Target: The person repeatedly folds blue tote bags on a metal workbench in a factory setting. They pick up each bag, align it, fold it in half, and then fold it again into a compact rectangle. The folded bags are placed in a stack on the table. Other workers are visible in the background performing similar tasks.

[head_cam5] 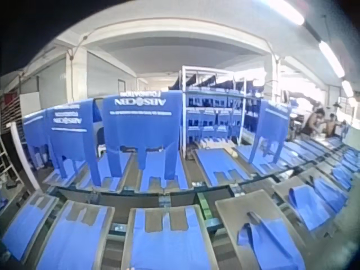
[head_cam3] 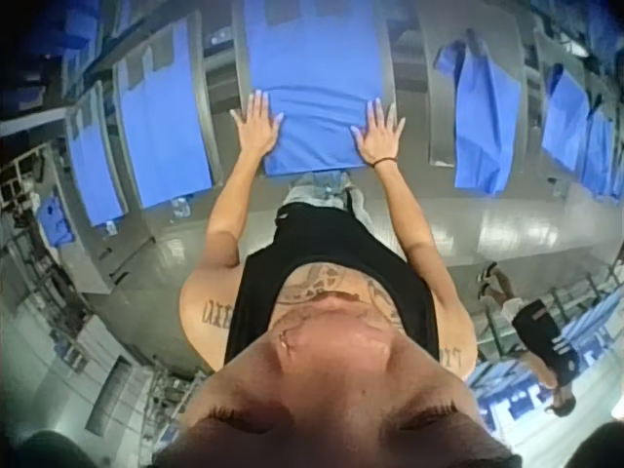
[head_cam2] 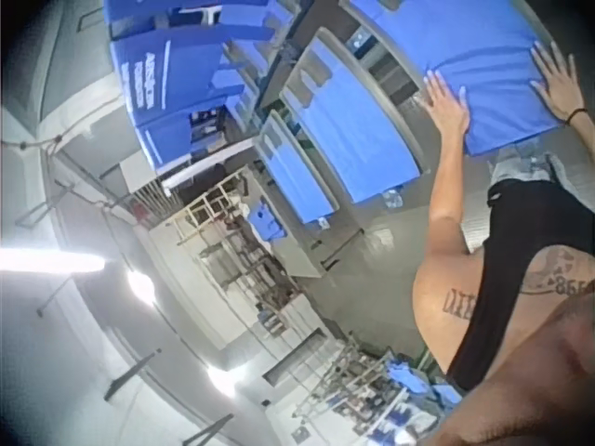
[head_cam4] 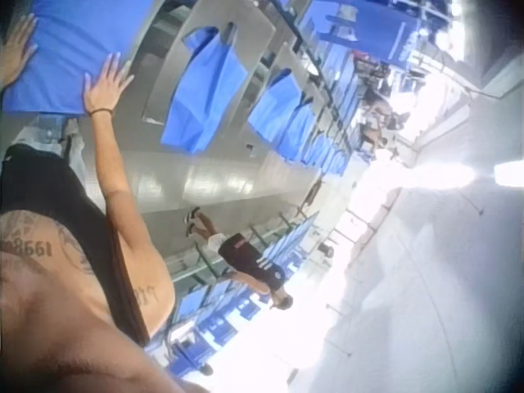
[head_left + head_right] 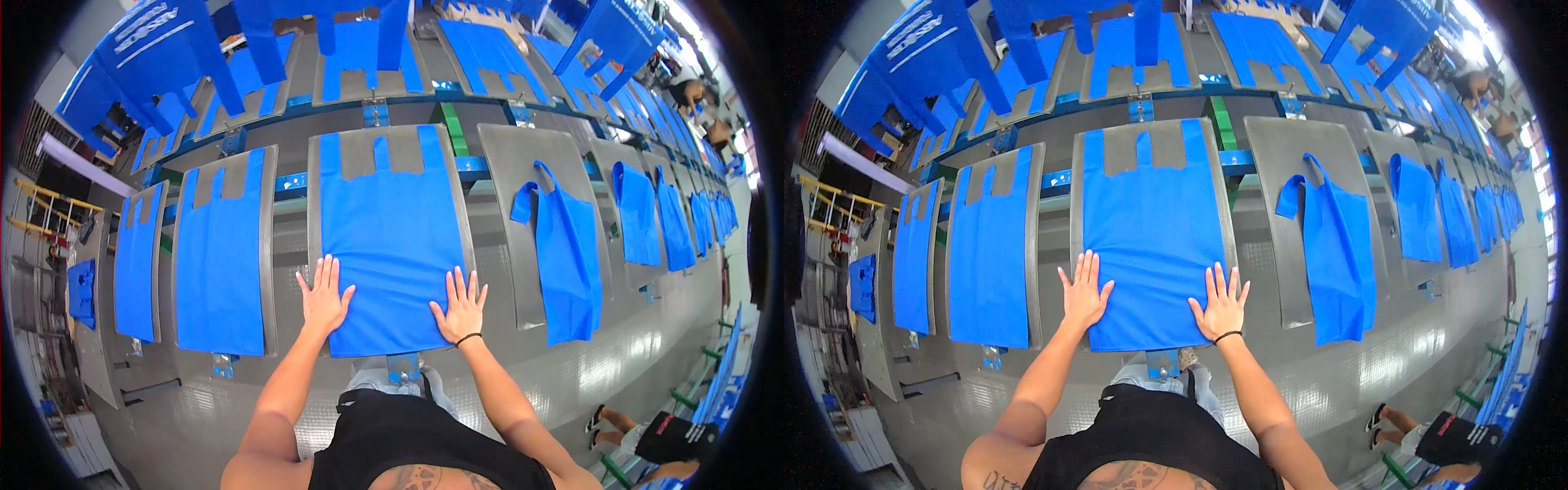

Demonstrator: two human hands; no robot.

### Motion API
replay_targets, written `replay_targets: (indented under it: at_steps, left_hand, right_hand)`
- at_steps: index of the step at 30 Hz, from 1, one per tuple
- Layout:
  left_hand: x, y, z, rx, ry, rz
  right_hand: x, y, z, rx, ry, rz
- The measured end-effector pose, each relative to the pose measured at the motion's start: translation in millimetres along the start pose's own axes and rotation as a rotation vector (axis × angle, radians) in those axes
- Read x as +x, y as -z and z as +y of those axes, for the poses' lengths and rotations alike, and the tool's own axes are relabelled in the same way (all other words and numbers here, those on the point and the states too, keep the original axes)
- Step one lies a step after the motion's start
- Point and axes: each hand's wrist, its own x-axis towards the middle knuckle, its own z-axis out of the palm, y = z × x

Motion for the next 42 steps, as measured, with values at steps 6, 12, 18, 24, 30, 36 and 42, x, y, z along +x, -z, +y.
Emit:
replay_targets:
  at_steps: [6, 12, 18, 24, 30, 36, 42]
  left_hand:
    - [109, 26, 15, -0.041, -0.214, 0.052]
    - [189, 15, -20, 0.106, -0.105, 0.002]
    - [210, 25, 21, 0.209, -0.007, -0.127]
    - [203, -6, 97, 0.191, -0.31, -0.145]
    - [163, -8, 156, 0.022, -0.359, 0.051]
    - [-9, -24, 410, -0.326, -1.07, -0.121]
    - [-24, -116, 480, -0.339, -1.035, 0.128]
  right_hand:
    - [0, 9, -2, 0.025, -0.017, -0.07]
    - [7, 14, -5, 0.057, -0.029, -0.114]
    - [7, 19, 5, 0.107, -0.058, -0.114]
    - [3, 8, 17, 0.252, -0.012, 0.022]
    - [-47, 93, 109, 0.944, -0.118, 0.376]
    - [-162, 68, 391, 0.656, -0.969, 1.057]
    - [-157, 65, 469, 1.428, -1.034, 0.352]
